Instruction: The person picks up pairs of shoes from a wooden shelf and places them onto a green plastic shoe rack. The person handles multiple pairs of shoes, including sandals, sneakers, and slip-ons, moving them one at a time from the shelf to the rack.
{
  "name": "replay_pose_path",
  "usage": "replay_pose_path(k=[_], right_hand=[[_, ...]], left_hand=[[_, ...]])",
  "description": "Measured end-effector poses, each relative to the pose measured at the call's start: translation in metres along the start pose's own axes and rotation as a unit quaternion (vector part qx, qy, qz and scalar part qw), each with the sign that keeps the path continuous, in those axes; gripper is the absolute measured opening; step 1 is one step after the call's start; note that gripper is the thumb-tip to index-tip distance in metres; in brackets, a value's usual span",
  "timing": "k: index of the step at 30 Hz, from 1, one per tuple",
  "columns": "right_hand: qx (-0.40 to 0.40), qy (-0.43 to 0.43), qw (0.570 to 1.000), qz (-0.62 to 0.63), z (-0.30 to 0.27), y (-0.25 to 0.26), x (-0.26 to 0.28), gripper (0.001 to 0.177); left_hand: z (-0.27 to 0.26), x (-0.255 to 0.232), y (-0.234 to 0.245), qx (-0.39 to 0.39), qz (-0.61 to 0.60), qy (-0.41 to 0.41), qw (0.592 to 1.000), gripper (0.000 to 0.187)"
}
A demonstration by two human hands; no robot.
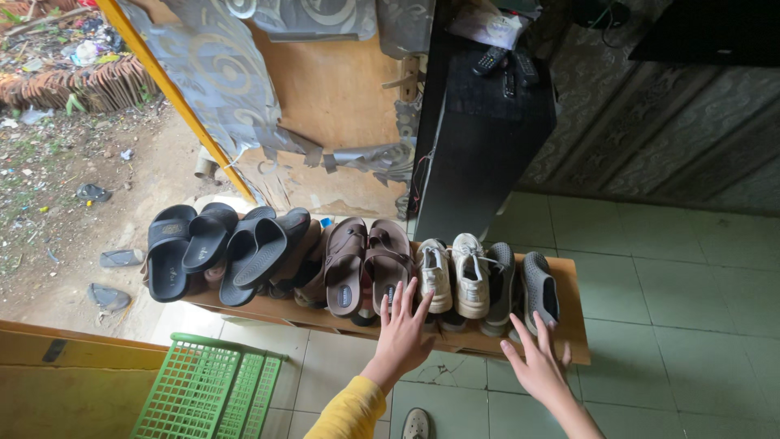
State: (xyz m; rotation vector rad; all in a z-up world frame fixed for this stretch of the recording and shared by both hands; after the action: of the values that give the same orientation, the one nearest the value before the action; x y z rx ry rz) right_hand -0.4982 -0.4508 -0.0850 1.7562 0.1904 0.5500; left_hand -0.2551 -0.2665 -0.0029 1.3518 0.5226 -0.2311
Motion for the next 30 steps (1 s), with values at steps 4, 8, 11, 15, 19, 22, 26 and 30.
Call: replay_pose_path(k=[4, 8, 11, 15, 19, 22, 26, 30], right_hand=[[0.029, -0.031, 0.999, 0.026, -0.014, -0.002, 0.002, 0.065], [0.032, -0.048, 0.998, 0.037, -0.015, 0.005, 0.009, 0.065], [0.016, -0.05, 0.998, 0.042, -0.018, 0.008, 0.012, 0.064], [0.006, -0.057, 0.997, 0.046, -0.025, 0.003, 0.012, 0.064], [0.028, -0.093, 0.995, 0.037, -0.028, -0.005, 0.011, 0.063], [0.032, -0.102, 0.994, 0.033, -0.027, -0.005, 0.013, 0.063], [0.015, -0.107, 0.993, 0.047, -0.022, -0.001, 0.029, 0.064], [0.024, -0.115, 0.991, 0.068, -0.018, 0.001, 0.048, 0.065]], left_hand=[[-0.004, -0.005, -0.016, 0.02, -0.003, 0.004, 1.0, 0.1], [-0.007, -0.006, -0.025, 0.014, 0.004, -0.019, 1.0, 0.098], [-0.006, -0.006, -0.029, 0.029, 0.002, -0.03, 0.999, 0.098], [-0.006, -0.007, -0.036, 0.044, -0.02, -0.039, 0.998, 0.096], [-0.008, -0.004, -0.041, 0.065, -0.034, -0.043, 0.996, 0.098], [-0.011, 0.0, -0.043, 0.073, -0.039, -0.046, 0.996, 0.098], [-0.013, 0.009, -0.041, 0.074, -0.04, -0.053, 0.995, 0.097], [-0.013, 0.022, -0.036, 0.078, -0.043, -0.049, 0.995, 0.096]])
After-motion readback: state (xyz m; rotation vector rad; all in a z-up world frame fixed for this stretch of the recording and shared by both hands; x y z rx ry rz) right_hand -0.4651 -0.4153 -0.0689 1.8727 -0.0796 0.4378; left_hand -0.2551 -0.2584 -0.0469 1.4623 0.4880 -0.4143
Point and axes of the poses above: each hand's wrist, its own z-axis towards the middle knuckle, its own y-axis out of the back of the hand, x = y × z, the point moved 5 cm from there along z, towards the middle knuckle, and after that the axes turned 13 degrees about -y, right-handed, at the moved point
